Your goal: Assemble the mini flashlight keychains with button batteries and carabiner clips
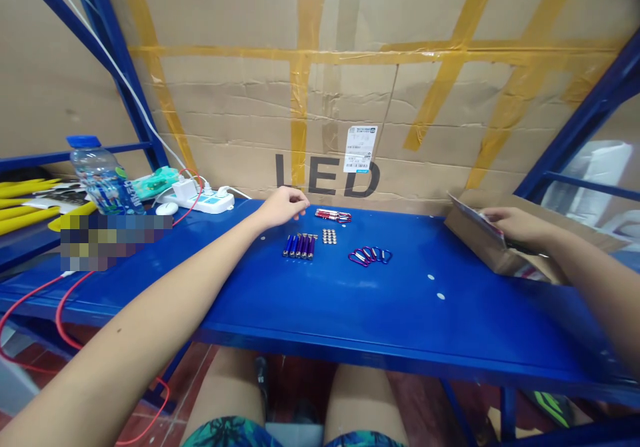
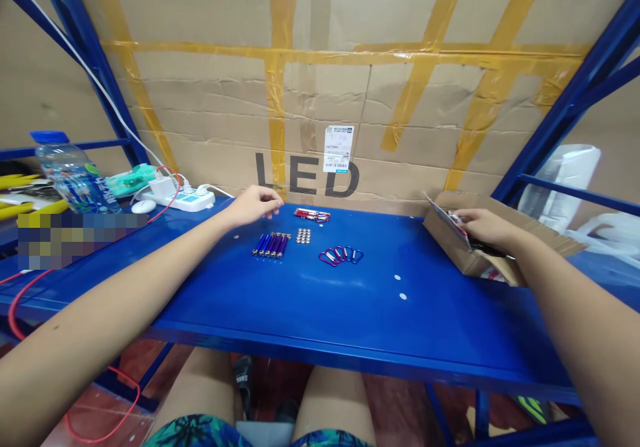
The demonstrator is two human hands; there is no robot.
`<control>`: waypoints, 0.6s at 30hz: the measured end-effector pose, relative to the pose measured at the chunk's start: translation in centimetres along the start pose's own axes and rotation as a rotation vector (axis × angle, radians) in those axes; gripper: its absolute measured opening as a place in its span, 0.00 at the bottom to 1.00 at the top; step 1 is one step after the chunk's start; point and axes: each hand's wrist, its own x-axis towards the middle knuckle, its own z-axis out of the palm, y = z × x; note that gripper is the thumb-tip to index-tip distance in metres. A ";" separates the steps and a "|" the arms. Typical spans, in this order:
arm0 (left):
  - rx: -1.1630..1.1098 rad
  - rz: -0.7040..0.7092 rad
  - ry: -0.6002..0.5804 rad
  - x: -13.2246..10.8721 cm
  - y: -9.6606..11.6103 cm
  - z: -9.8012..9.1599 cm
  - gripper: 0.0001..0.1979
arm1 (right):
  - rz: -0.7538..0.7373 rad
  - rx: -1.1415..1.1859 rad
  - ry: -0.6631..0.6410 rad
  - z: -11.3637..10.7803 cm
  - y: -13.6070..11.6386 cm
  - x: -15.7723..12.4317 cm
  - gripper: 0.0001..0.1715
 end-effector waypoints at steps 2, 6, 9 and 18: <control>-0.004 0.000 -0.009 0.0 0.0 0.0 0.06 | 0.132 0.271 -0.057 -0.5 0.2 -0.4 0.08; -0.007 0.003 -0.011 0.0 0.0 -0.1 0.07 | 0.263 0.614 -0.011 -1.4 0.4 -0.7 0.14; -0.006 0.007 -0.017 0.0 0.0 -0.1 0.06 | 0.276 0.704 0.001 -2.0 0.8 -0.7 0.16; 0.002 -0.003 -0.034 0.1 -0.3 -0.1 0.06 | 0.311 0.704 -0.042 -2.3 0.7 -1.3 0.14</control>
